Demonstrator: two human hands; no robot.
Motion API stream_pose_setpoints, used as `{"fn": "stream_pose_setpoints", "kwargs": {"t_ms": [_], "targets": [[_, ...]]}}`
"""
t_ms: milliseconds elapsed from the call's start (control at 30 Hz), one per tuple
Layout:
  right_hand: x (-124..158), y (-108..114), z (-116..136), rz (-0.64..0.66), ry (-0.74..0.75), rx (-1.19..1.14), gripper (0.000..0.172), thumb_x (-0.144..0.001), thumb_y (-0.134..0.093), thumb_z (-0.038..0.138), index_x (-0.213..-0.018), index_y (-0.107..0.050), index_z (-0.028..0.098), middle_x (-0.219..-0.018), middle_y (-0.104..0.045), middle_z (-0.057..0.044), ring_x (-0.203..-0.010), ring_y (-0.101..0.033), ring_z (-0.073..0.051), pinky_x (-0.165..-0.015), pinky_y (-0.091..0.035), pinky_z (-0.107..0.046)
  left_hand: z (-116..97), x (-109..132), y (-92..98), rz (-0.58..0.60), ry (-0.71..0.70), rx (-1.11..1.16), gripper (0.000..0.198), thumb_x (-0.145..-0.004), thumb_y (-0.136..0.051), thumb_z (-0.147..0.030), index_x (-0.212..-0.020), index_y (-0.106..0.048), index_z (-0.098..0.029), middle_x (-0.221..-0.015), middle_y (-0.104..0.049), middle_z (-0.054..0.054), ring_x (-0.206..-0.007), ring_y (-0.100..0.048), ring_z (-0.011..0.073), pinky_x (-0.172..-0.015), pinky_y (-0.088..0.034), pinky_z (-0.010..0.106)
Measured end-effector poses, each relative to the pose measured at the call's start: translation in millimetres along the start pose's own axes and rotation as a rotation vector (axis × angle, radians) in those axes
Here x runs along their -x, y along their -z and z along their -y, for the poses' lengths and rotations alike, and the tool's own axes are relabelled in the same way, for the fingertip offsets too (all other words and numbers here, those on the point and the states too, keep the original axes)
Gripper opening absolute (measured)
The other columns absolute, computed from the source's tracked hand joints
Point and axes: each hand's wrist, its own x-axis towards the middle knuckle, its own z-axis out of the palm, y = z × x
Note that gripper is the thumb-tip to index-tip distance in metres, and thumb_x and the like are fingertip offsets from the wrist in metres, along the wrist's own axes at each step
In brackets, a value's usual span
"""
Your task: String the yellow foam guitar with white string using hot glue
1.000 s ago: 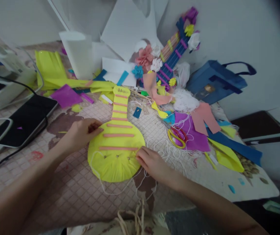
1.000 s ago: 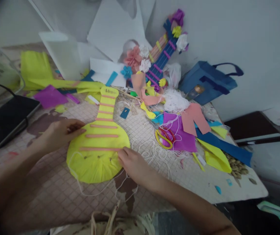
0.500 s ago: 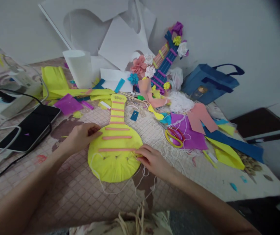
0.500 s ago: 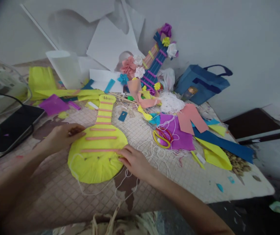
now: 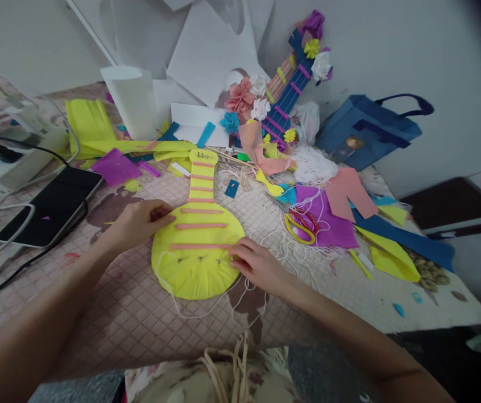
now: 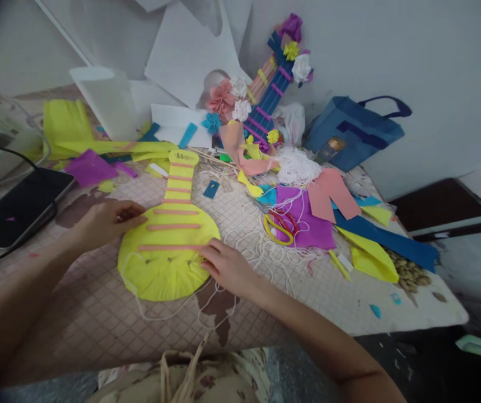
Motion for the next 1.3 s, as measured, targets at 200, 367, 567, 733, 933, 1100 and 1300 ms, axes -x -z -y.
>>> {"fn": "stream_pose_setpoints", "kwargs": {"t_ms": [200,367,567,733,933,1100,1300], "targets": [[2,0,-2,-0.021,0.011,-0.001,0.010,-0.091,-0.050,0.015,-0.099,-0.055,0.019,-0.098,-0.058,-0.006,-0.090,-0.058,-0.016,-0.079,-0.050,-0.028,-19,8,-5.9,-0.406,-0.158,-0.104,0.025,-0.081,-0.059,-0.037,-0.097,-0.061,-0.017,-0.087,-0.064,0.005,-0.075,-0.059,0.0177,-0.070,-0.047,0.030],[0,1,-1,-0.007,0.008,0.004,0.008,-0.093,-0.049,0.016,-0.093,-0.056,0.019,-0.095,-0.057,-0.005,-0.087,-0.058,-0.016,-0.075,-0.048,-0.026,-62,28,-36.0,-0.168,-0.568,-0.034,0.013,-0.083,-0.064,-0.027,-0.093,-0.059,-0.019,-0.093,-0.064,0.003,-0.093,-0.057,0.0192,-0.081,-0.045,0.032],[-1,2,1,0.005,-0.005,-0.006,0.010,-0.094,-0.046,0.017,-0.088,-0.054,0.019,-0.090,-0.056,-0.004,-0.082,-0.056,-0.015,-0.072,-0.046,-0.025,-76,39,-70.8,0.022,-0.663,-0.218,0.006,-0.084,-0.063,-0.018,-0.089,-0.061,-0.018,-0.093,-0.065,0.003,-0.090,-0.054,0.0214,-0.078,-0.039,0.036],[0,1,-1,0.008,0.011,-0.016,0.009,-0.094,-0.046,0.018,-0.088,-0.053,0.019,-0.091,-0.056,-0.005,-0.083,-0.055,-0.015,-0.073,-0.045,-0.025,-76,38,-70.2,0.013,-0.625,-0.257,0.016,-0.092,-0.052,-0.020,-0.079,-0.061,-0.017,-0.082,-0.063,0.003,-0.083,-0.053,0.0195,-0.075,-0.036,0.034],[0,1,-2,0.011,0.014,-0.032,0.009,-0.094,-0.046,0.016,-0.088,-0.053,0.019,-0.091,-0.055,-0.004,-0.084,-0.055,-0.014,-0.074,-0.045,-0.024,-79,38,-68.0,0.003,-0.575,-0.314,0.012,-0.089,-0.057,-0.018,-0.079,-0.063,-0.016,-0.082,-0.063,0.003,-0.081,-0.053,0.0200,-0.072,-0.035,0.034],[-3,-1,1,0.009,0.012,-0.002,0.013,-0.094,-0.045,0.016,-0.083,-0.051,0.019,-0.088,-0.055,-0.004,-0.080,-0.054,-0.015,-0.071,-0.045,-0.025,-77,37,-71.2,-0.001,-0.545,-0.277,0.014,-0.090,-0.055,-0.017,-0.078,-0.063,-0.016,-0.081,-0.064,0.004,-0.081,-0.055,0.0201,-0.072,-0.037,0.034],[-3,-1,0,-0.005,0.018,-0.033,0.013,-0.094,-0.046,0.016,-0.083,-0.052,0.019,-0.087,-0.056,-0.004,-0.081,-0.055,-0.015,-0.071,-0.045,-0.025,-68,34,-67.0,0.043,-0.528,-0.147,0.007,-0.089,-0.058,-0.019,-0.087,-0.064,-0.018,-0.086,-0.065,0.003,-0.085,-0.057,0.0197,-0.076,-0.040,0.033]]}}
